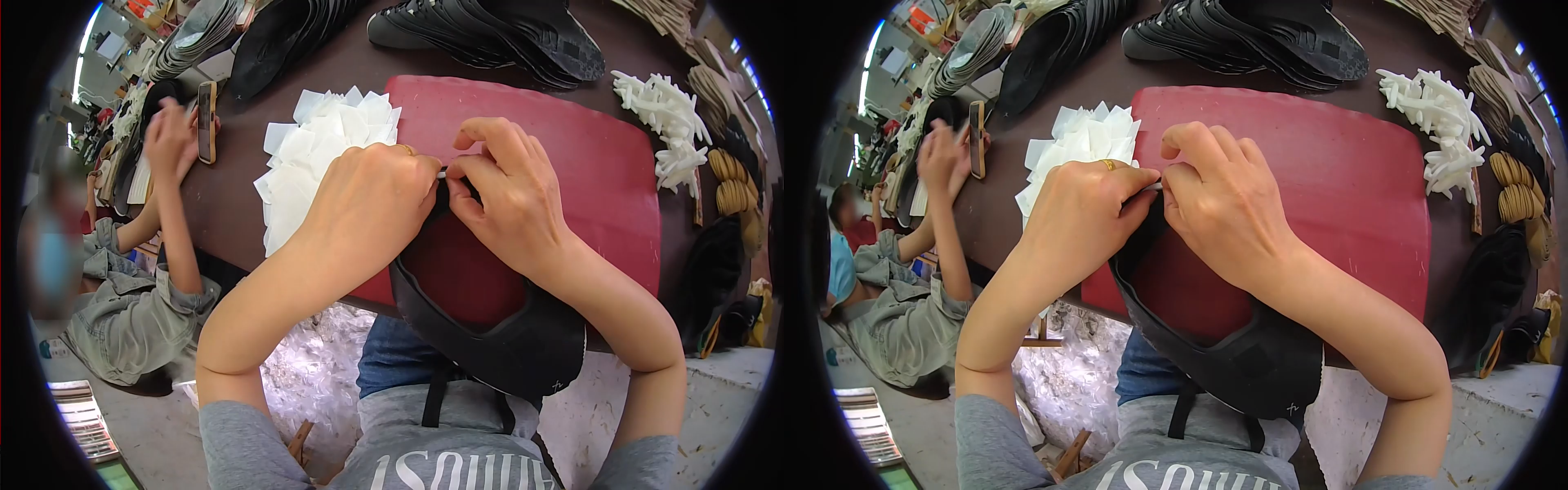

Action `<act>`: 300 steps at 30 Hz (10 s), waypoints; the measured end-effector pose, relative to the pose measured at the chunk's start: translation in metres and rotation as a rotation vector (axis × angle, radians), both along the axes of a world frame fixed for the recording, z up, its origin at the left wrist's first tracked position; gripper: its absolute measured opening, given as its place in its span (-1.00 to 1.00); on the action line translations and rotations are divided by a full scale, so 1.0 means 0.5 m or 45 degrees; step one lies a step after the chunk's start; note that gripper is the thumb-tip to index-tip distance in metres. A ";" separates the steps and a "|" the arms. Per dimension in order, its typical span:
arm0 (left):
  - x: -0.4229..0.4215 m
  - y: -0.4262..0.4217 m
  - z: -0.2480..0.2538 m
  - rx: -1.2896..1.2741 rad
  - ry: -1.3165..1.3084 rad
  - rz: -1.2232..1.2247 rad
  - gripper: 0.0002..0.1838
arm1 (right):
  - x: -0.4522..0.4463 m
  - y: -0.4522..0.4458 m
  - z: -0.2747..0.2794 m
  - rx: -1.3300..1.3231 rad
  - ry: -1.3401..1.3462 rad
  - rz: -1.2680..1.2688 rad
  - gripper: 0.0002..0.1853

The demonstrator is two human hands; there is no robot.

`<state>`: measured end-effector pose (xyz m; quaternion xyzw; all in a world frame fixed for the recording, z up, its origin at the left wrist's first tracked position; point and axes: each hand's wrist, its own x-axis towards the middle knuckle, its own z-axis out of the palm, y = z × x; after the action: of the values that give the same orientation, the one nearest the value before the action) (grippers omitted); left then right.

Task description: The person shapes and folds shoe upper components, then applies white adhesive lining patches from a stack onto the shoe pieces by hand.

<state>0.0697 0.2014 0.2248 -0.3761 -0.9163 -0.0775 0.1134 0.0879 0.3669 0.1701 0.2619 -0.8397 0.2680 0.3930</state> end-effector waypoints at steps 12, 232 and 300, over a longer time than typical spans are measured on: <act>-0.018 -0.006 -0.012 0.018 0.058 -0.027 -0.88 | 0.011 0.020 0.035 0.074 -0.186 0.026 -0.80; 0.073 -0.350 -0.103 0.865 -0.591 0.506 -0.75 | 0.057 -0.081 0.272 0.145 -1.192 0.262 -0.84; -0.045 0.178 0.108 1.832 -1.674 -0.534 -0.81 | 0.084 0.121 0.227 -0.709 -0.162 -0.272 -0.72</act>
<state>0.0471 0.2903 0.2787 -0.2544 -0.4471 -0.8257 -0.2316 0.1298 0.4272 0.2835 0.0370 -0.7798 0.4607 0.4223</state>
